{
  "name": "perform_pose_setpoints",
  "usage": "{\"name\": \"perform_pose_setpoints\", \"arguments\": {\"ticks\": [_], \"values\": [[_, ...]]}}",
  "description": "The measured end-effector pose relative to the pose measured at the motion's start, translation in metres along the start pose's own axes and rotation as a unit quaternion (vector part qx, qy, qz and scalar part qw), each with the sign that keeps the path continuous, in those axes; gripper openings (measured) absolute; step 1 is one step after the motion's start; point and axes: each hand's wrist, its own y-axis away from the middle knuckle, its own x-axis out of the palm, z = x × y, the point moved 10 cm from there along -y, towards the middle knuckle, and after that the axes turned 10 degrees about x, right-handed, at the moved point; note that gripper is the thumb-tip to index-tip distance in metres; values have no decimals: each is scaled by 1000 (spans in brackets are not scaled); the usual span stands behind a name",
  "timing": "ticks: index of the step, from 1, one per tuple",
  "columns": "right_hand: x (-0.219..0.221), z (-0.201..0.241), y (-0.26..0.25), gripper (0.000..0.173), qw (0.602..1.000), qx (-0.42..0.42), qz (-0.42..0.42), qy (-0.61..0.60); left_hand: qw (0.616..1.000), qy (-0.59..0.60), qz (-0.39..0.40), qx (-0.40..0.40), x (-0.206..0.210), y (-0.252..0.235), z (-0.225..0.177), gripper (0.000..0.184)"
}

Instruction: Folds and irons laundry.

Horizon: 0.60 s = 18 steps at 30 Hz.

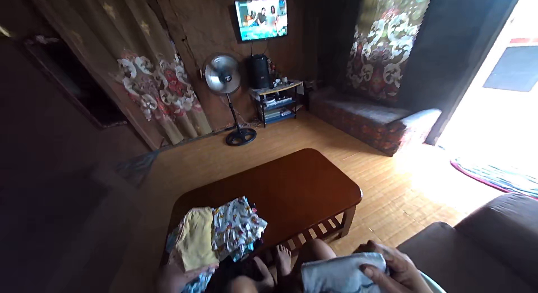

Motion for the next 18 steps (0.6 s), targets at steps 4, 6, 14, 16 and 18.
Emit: {"name": "perform_pose_setpoints", "arguments": {"ticks": [4, 6, 14, 16, 18], "values": [[3, -3, 5, 13, 1000, -3, 7, -18, 994, 84, 73, -13, 28, -5, -40, 34], [11, 0, 5, 14, 999, -5, 31, -37, 979, 140, 150, -7, 38, 3, -32, 52], [26, 0, 1, 15, 997, -7, 67, -23, 984, 98, 143, -43, 35, 11, -32, 21], [27, -5, 1, 16, 997, -1, 73, -21, 990, 65, 119, -40, 23, 10, -38, 22], [29, -12, 0, 17, 997, 11, 77, -25, 995, 17, 88, -44, 9, 8, -45, 24]]}}
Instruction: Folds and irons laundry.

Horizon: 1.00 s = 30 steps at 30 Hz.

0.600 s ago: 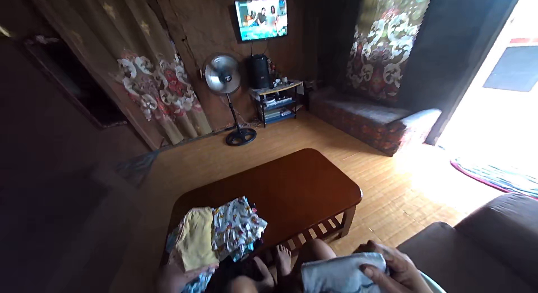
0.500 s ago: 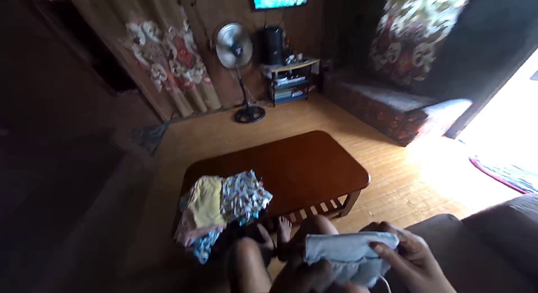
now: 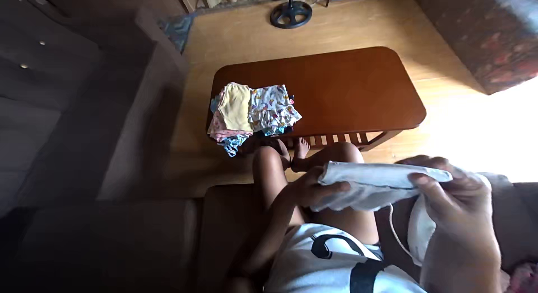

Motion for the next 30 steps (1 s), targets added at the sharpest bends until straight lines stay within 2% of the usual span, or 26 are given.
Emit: {"name": "perform_pose_setpoints", "arguments": {"ticks": [3, 6, 10, 14, 17, 20, 25, 30], "values": [[-2, -18, 0, 20, 999, 41, -7, 6, 996, -63, -58, -29, -25, 4, -5, 17], [-4, -43, 6, 20, 996, 92, -12, 6, 991, -93, -90, -13, -57, 10, -5, 7], [-9, -102, 23, 21, 982, 182, -42, 39, 983, -104, -140, -52, -101, 27, 6, 14], [-3, -175, 50, 52, 927, 310, -67, 201, 972, -109, -187, -89, -129, 34, 7, 26], [18, -214, 70, 63, 904, 293, -80, 301, 959, -108, -236, -114, -150, 35, 12, 34], [27, -230, 81, 66, 879, 252, -95, 393, 951, -109, -255, -134, -164, 24, 13, 26], [18, -233, 76, 60, 886, 234, -112, 383, 944, -81, -276, -161, -183, -1, 23, 22], [12, -233, 73, 59, 885, 223, -123, 390, 937, -43, -289, -194, -224, -32, 48, 16]]}}
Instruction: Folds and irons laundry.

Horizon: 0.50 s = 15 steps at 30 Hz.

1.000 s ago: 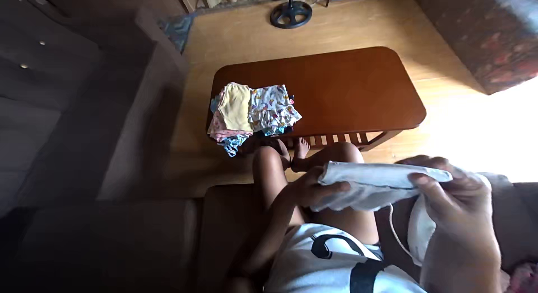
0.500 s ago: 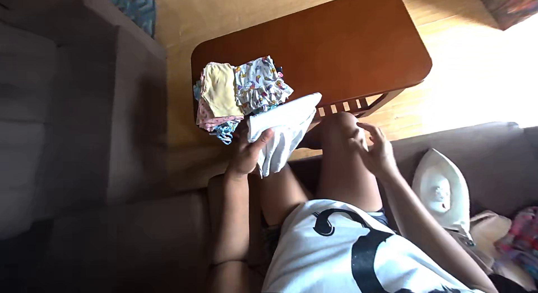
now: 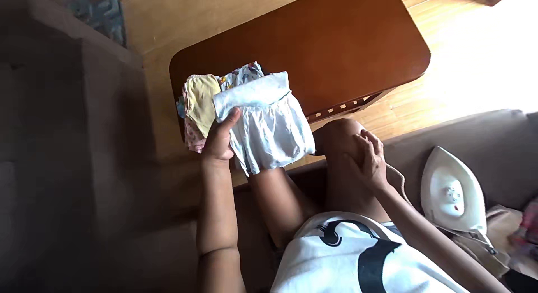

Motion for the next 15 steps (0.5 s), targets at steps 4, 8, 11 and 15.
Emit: {"name": "perform_pose_setpoints", "arguments": {"ticks": [4, 8, 11, 15], "values": [[-2, 0, -4, 60, 1000, 2, -10, -3, 998, 0, 1, -59, -16, -60, 23, 19], [-3, 2, -8, 60, 1000, 4, -17, 10, 994, -15, 1, -109, -37, -133, 63, 24], [-1, 1, -8, 61, 1000, 11, -12, 10, 989, -52, -29, -136, -80, -183, 132, 30], [-2, 1, -10, 61, 1000, 7, -18, 18, 988, -64, -50, -133, -114, -209, 179, 35]]}}
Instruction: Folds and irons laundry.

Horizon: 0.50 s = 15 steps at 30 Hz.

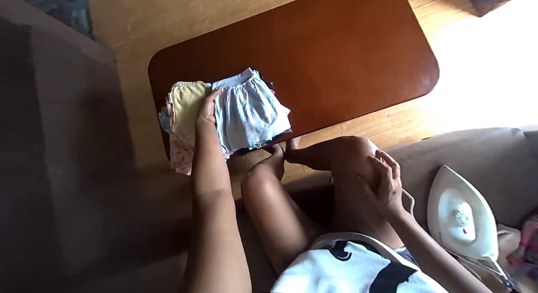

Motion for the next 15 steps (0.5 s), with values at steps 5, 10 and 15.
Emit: {"name": "perform_pose_setpoints", "arguments": {"ticks": [5, 10, 15], "values": [[1, -2, 1, 62, 1000, -7, 1, 3, 996, -59, -21, -58, 1, 14, -15, 35], [1, -2, 2, 60, 1000, -8, -1, 0, 928, -339, -49, 143, 4, 4, -83, 68], [0, -1, 2, 61, 1000, -10, -6, 7, 857, -469, 10, 211, 62, 16, -108, 48]]}}
